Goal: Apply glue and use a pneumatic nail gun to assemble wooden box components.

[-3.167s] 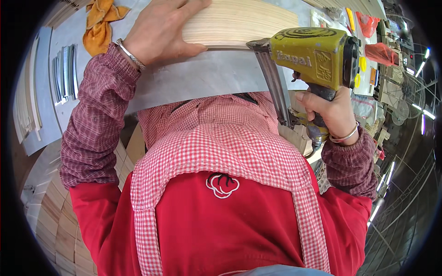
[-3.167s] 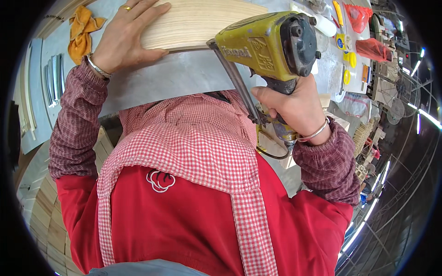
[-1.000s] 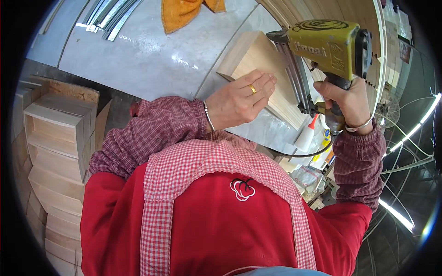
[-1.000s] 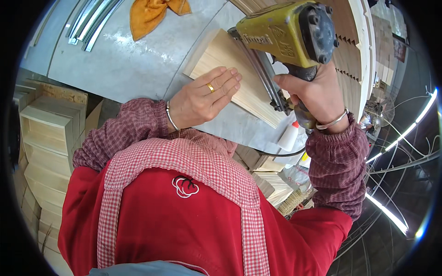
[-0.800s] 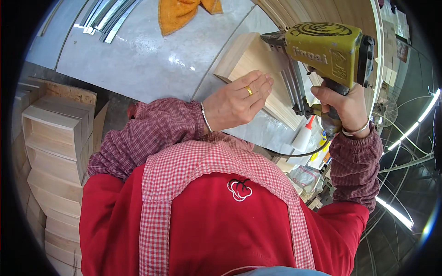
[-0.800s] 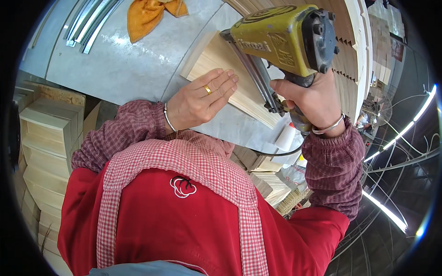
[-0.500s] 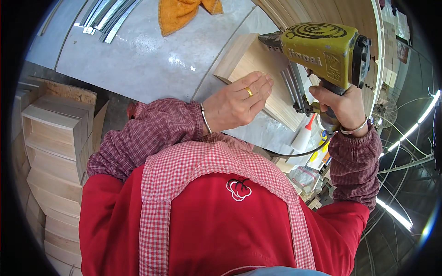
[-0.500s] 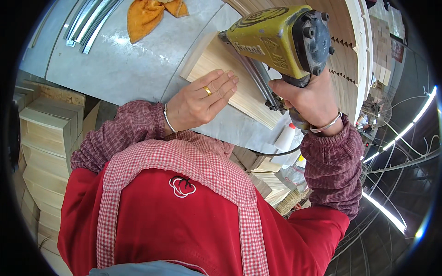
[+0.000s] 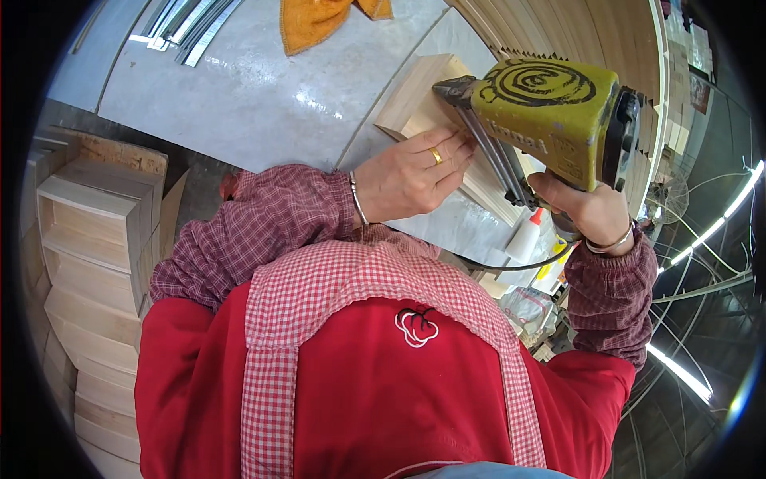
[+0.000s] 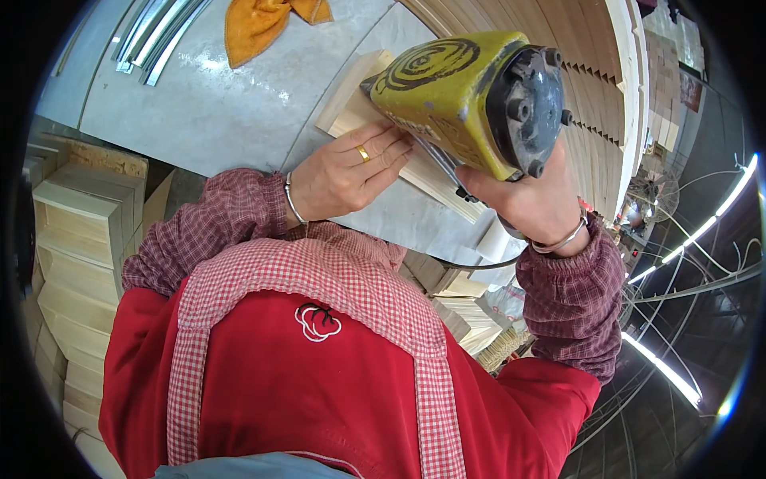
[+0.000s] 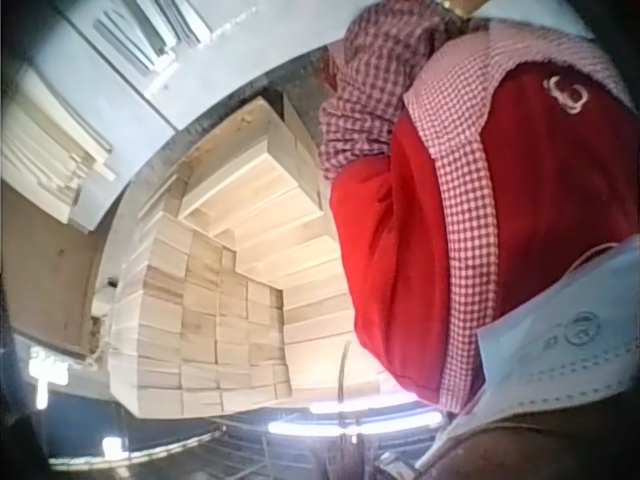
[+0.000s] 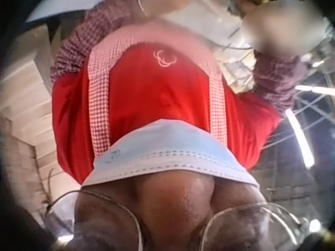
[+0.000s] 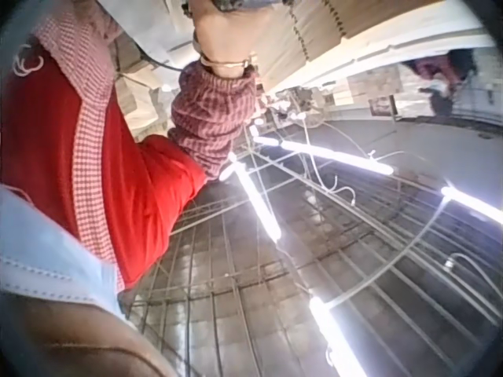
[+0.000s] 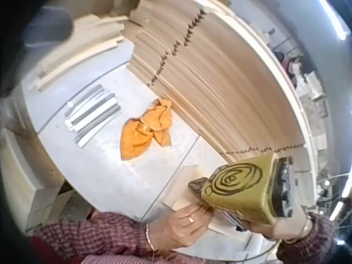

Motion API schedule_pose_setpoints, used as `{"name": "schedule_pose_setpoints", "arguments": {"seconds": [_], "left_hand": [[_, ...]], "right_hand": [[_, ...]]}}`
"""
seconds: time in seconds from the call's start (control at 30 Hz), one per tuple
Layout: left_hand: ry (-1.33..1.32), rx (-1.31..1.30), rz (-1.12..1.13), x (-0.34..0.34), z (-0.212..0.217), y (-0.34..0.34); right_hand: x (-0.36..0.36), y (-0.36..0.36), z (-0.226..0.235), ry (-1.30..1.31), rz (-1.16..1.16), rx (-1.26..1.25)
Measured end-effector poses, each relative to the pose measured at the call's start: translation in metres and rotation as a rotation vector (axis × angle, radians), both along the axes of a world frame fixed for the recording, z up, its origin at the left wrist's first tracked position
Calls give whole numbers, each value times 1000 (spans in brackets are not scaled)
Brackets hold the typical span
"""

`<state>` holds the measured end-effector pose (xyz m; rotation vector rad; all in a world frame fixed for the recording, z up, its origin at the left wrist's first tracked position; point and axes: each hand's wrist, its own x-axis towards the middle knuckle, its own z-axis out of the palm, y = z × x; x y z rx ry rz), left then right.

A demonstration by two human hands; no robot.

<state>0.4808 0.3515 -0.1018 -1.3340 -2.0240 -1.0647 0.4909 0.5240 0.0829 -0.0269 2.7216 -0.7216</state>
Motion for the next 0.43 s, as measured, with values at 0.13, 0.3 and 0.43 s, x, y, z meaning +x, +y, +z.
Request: {"name": "schedule_pose_setpoints", "arguments": {"seconds": [0.13, 0.3, 0.43], "left_hand": [[-3, 22, -15, -1, -1, 0], [-16, 17, -6, 0, -4, 0], [-5, 14, -115, -4, -3, -6]], "right_hand": [[2, -3, 1, -21, 34, 22], [9, -2, 2, -139, -149, -4], [8, 3, -1, -249, -277, -33]]}}
